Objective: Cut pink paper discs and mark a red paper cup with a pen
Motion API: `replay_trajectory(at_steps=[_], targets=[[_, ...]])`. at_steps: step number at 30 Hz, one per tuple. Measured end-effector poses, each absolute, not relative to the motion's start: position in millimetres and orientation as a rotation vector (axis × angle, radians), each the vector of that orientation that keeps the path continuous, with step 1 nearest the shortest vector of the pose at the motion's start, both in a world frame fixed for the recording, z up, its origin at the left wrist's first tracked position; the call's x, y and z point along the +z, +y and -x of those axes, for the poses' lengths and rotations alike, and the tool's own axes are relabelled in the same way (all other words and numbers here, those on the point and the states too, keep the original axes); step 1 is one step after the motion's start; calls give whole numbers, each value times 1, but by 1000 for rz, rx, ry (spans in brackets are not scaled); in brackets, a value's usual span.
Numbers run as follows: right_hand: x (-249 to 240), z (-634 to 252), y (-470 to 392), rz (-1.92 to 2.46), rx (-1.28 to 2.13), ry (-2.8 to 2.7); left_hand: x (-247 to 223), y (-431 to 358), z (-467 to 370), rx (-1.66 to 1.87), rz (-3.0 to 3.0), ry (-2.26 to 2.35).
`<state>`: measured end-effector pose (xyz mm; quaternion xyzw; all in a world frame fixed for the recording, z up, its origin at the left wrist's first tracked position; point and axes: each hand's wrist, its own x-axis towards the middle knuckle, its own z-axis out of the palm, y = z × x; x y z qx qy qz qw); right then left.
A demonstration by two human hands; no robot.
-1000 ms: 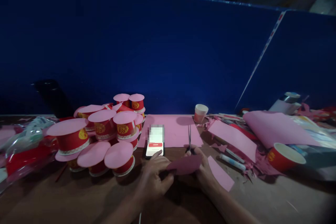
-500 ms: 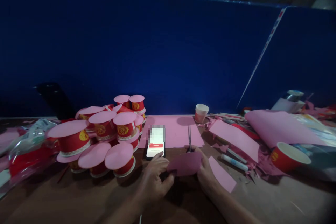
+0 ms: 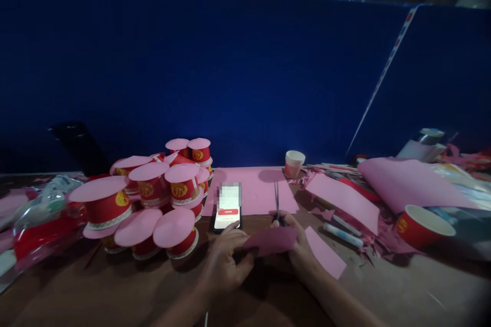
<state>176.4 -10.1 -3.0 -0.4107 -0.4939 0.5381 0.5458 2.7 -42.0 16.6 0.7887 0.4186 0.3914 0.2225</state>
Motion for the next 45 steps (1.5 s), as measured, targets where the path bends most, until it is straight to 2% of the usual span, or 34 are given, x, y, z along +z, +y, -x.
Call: replay_trajectory(at_steps=[25, 45], targets=[[-8, -176, -7, 902, 1351, -1112, 16, -43, -2, 1109, -2171, 1167], [3, -177, -12, 952, 1236, -1156, 14, -43, -5, 1106, -2188, 1185]])
